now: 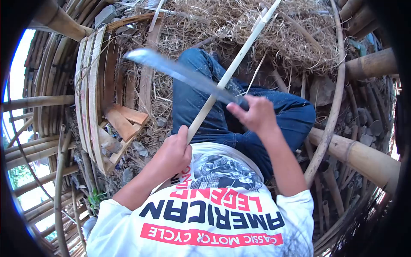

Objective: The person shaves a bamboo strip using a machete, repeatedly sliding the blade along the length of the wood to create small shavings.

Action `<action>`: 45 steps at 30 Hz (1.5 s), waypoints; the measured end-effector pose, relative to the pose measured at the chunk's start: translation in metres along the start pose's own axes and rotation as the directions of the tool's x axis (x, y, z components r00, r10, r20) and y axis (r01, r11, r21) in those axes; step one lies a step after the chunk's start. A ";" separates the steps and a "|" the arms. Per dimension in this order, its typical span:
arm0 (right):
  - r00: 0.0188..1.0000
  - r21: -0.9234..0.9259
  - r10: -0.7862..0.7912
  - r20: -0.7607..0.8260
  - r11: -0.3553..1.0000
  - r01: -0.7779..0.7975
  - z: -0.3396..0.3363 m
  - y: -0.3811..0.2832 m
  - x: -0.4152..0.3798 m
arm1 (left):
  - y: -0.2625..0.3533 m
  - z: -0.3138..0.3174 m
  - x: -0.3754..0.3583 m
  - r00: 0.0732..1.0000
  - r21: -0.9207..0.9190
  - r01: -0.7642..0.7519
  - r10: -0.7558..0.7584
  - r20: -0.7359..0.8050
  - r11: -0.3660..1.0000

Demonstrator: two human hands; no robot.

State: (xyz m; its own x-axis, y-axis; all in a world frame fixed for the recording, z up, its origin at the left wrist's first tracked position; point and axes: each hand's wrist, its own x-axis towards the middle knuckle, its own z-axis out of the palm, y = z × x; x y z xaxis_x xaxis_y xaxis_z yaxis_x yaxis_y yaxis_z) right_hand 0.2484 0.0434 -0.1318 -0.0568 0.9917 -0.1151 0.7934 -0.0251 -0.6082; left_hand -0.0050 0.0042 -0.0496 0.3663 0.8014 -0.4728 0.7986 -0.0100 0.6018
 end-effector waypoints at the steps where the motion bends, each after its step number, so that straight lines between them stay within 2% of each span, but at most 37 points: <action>1: 0.997 -0.020 0.081 0.004 0.996 -0.081 -0.005 0.009 0.008 | 0.001 0.000 -0.002 1.000 0.014 0.004 -0.005 0.006 1.000; 2: 0.987 0.053 0.159 0.002 0.986 -0.159 -0.012 0.018 0.015 | 0.003 0.000 -0.004 1.000 0.009 -0.009 0.009 -0.006 1.000; 5: 0.970 0.141 0.240 -0.043 0.963 -0.232 -0.014 0.044 0.025 | 0.010 0.007 -0.005 0.996 -0.033 -0.077 0.076 -0.050 0.996; 8: 0.967 0.138 0.231 -0.109 0.967 -0.216 -0.013 0.038 0.022 | 0.013 0.010 -0.006 0.993 -0.066 -0.109 0.106 -0.042 0.992; 9: 0.970 0.189 0.228 -0.088 0.960 -0.209 -0.008 0.032 0.016 | 0.014 0.010 -0.006 1.000 -0.088 -0.027 0.028 0.010 0.996; 12: 0.986 0.278 0.144 -0.080 0.953 -0.116 0.007 0.009 -0.007 | 0.008 0.014 -0.008 0.999 -0.105 0.016 -0.011 0.048 0.994; 15: 0.993 0.201 0.075 -0.088 0.978 -0.056 0.015 0.007 -0.010 | 0.004 0.013 -0.015 0.999 -0.060 -0.007 0.009 0.038 0.998; 17: 0.995 0.076 -0.006 -0.100 0.997 0.013 0.010 0.013 -0.002 | 0.002 0.007 -0.016 0.999 0.000 0.021 -0.021 0.027 1.000; 21: 0.996 0.009 -0.002 -0.088 1.000 0.003 0.003 0.014 0.013 | 0.003 0.000 -0.015 0.999 0.072 0.033 -0.032 -0.024 0.997; 22: 0.996 0.013 -0.007 -0.093 1.000 0.008 0.002 0.016 0.016 | 0.004 -0.001 -0.017 0.999 0.066 0.040 -0.039 -0.015 0.997; 24: 0.991 0.090 0.094 -0.096 0.992 -0.086 0.001 0.025 0.023 | 0.001 0.000 -0.021 1.000 0.040 0.030 -0.029 -0.003 0.999; 25: 0.984 0.088 0.171 -0.040 0.982 -0.167 -0.006 0.030 0.029 | 0.001 0.001 -0.024 0.999 0.038 0.047 -0.047 0.004 0.998; 28: 0.953 0.147 0.294 -0.067 0.948 -0.282 -0.012 0.052 0.043 | 0.003 0.001 -0.028 0.998 0.050 0.059 -0.060 0.025 0.997; 32: 0.947 0.147 0.311 -0.078 0.943 -0.298 -0.013 0.065 0.053 | 0.004 0.000 -0.027 0.997 0.051 0.070 -0.071 0.022 0.996; 36: 0.943 0.126 0.302 -0.136 0.950 -0.286 -0.008 0.051 0.051 | 0.005 -0.002 -0.028 0.997 0.063 0.081 -0.082 0.014 0.995; 38: 0.964 0.225 0.258 -0.067 0.945 -0.237 -0.007 0.035 0.040 | -0.003 0.002 -0.029 0.993 0.023 0.107 -0.109 0.051 0.994; 40: 0.970 0.202 0.233 -0.066 0.955 -0.216 0.004 0.023 0.030 | -0.006 0.004 -0.028 0.995 0.017 0.080 -0.080 0.050 0.997; 42: 0.988 0.131 0.115 -0.098 0.986 -0.102 0.010 0.017 0.027 | -0.009 0.001 -0.027 0.995 0.012 0.089 -0.090 0.050 0.996; 45: 0.990 0.105 0.133 -0.051 0.986 -0.128 -0.001 0.020 0.039 | -0.009 -0.006 -0.026 0.991 0.022 0.120 -0.121 0.049 0.993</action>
State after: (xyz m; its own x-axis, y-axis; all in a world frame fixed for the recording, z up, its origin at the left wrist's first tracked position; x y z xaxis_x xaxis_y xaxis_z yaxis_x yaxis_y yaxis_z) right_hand 0.2627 0.0821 -0.1473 0.0803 0.9846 -0.1552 0.7262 -0.1645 -0.6675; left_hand -0.0244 -0.0132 -0.0389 0.2897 0.7666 -0.5730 0.8471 0.0733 0.5263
